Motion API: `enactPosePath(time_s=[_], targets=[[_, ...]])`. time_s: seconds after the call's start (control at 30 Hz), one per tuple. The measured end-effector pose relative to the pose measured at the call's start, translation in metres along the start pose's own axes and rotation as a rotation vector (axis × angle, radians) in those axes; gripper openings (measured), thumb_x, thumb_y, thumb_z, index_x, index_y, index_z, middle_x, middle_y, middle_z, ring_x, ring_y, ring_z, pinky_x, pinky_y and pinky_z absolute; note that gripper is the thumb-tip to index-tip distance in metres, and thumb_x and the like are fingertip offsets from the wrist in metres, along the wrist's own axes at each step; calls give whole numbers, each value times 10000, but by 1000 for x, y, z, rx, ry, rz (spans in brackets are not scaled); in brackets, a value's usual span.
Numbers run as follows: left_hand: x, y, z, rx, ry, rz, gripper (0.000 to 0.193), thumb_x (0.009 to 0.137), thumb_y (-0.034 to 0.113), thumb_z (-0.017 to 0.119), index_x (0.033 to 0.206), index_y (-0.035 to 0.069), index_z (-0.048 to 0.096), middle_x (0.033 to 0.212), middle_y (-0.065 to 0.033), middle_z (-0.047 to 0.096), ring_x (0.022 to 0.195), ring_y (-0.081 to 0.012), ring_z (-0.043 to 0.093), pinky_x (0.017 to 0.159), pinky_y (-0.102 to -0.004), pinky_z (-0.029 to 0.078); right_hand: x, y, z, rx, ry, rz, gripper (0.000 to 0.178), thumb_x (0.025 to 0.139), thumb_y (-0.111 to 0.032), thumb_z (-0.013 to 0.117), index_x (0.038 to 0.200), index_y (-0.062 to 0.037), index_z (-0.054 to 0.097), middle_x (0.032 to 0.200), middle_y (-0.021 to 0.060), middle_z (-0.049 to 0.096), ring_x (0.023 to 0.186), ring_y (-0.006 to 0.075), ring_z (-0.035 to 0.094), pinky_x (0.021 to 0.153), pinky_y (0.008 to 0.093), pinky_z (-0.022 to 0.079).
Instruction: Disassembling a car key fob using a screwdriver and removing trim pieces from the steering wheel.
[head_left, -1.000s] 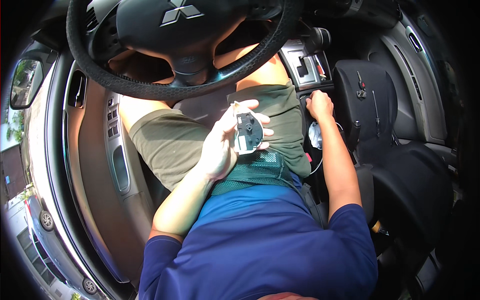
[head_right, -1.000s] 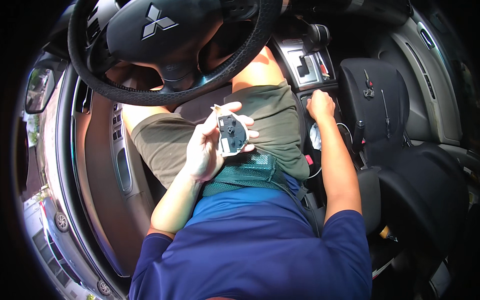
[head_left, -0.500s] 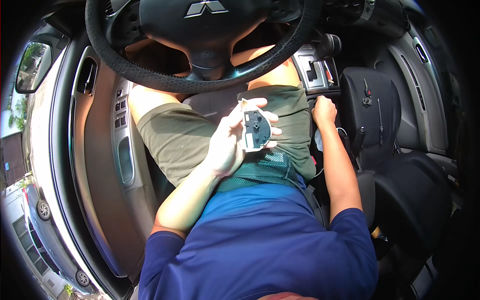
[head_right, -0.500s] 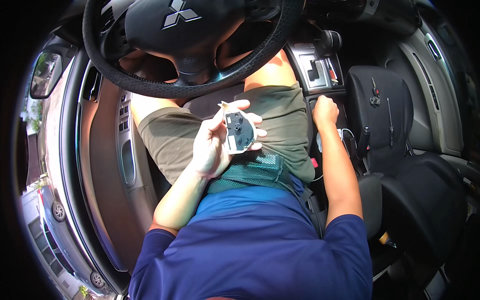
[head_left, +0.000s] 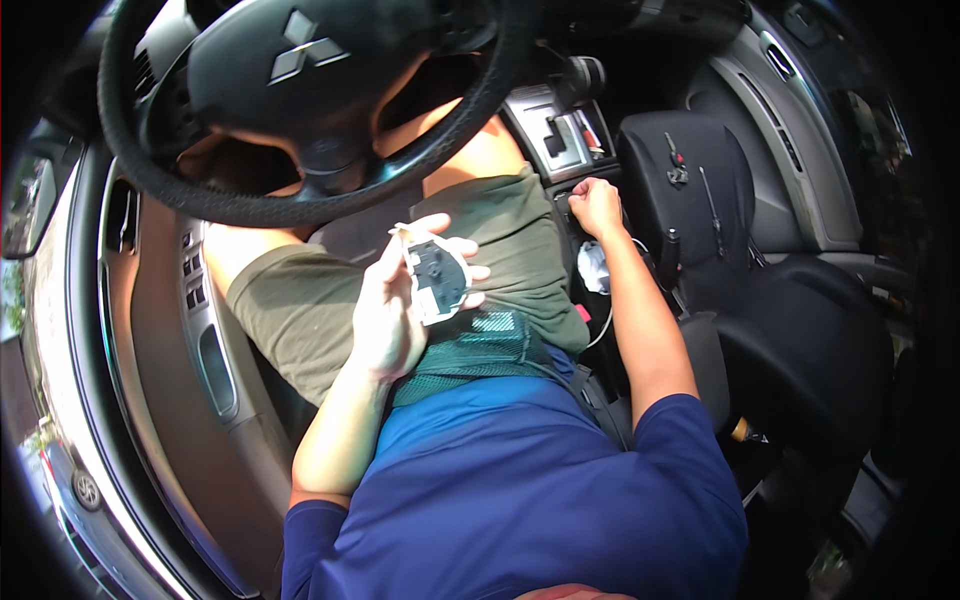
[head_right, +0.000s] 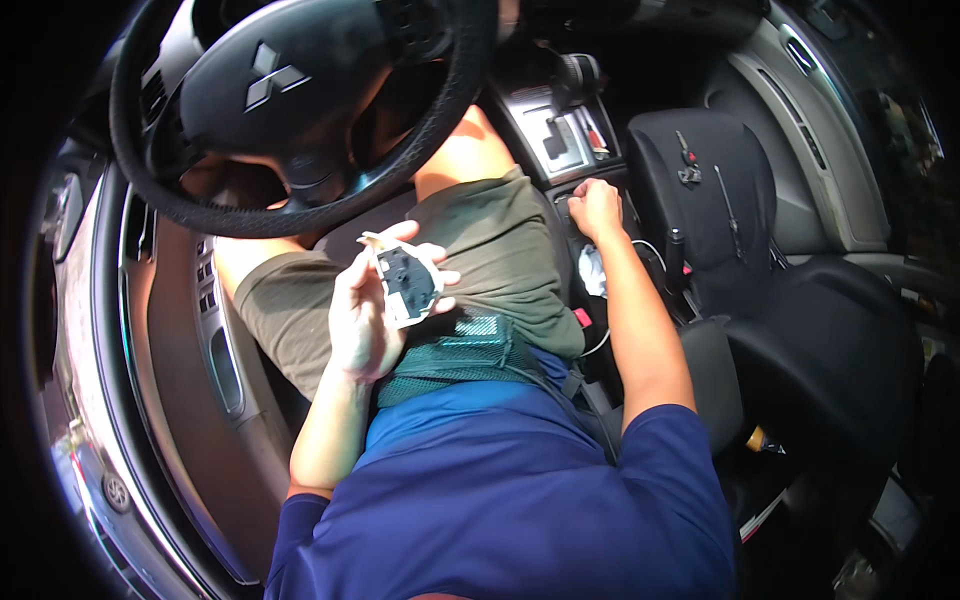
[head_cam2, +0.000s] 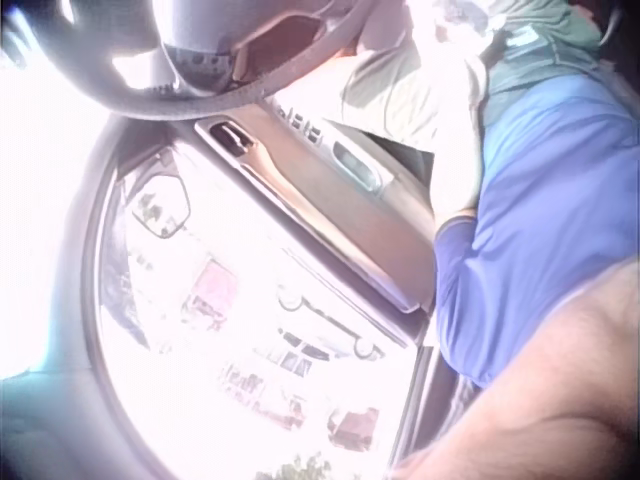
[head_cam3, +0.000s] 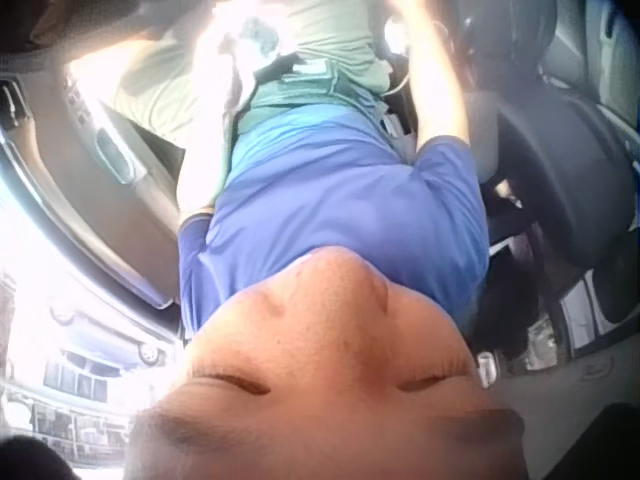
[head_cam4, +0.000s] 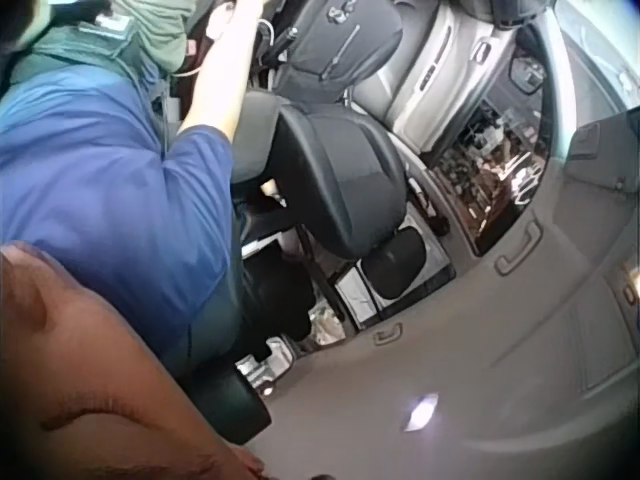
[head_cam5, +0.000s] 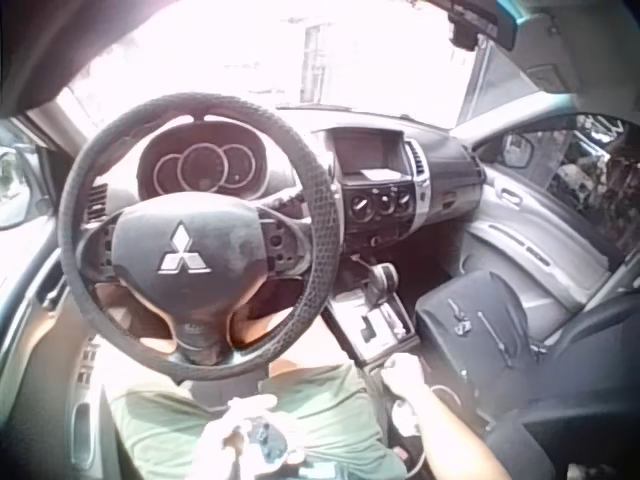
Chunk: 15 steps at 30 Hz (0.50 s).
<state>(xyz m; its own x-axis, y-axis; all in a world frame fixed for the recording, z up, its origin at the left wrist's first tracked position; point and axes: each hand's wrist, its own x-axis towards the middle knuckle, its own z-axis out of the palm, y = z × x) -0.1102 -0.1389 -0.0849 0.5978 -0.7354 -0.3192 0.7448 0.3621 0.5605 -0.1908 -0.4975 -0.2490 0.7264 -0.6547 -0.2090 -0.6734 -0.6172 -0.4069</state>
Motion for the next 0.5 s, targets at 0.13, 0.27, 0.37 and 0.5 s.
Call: enactPosePath(time_s=[0.13,0.27,0.37,0.5], targets=[[1,-1,-2,4,2,-38,611,1093,477,420,1514,33,436,1288,-225,653,1136,-376,704,899,-501,628,-7,41,-6,311,112,143,246,855,-123,693,1054,-22,795,982,218,779,973,366,764,930,425,586],[4,-2,-4,82,60,-42,598,1095,472,406,1501,36,464,1285,-233,666,1130,-386,718,867,-508,653,-7,20,-12,276,87,122,202,951,-99,643,1072,-19,784,1054,231,769,1049,361,745,973,419,562],[8,-6,2,148,85,-44,601,1096,480,409,1501,39,464,1283,-229,668,1122,-379,722,861,-499,655,-8,24,-13,333,94,168,181,962,-104,669,1073,-16,782,1048,220,774,1037,351,750,965,419,564],[8,-6,11,165,117,-35,616,1086,483,453,1507,34,455,1291,-226,662,1137,-378,712,909,-504,634,-3,11,-12,496,115,127,175,920,-93,762,1060,11,778,985,174,791,909,243,764,877,357,581]])
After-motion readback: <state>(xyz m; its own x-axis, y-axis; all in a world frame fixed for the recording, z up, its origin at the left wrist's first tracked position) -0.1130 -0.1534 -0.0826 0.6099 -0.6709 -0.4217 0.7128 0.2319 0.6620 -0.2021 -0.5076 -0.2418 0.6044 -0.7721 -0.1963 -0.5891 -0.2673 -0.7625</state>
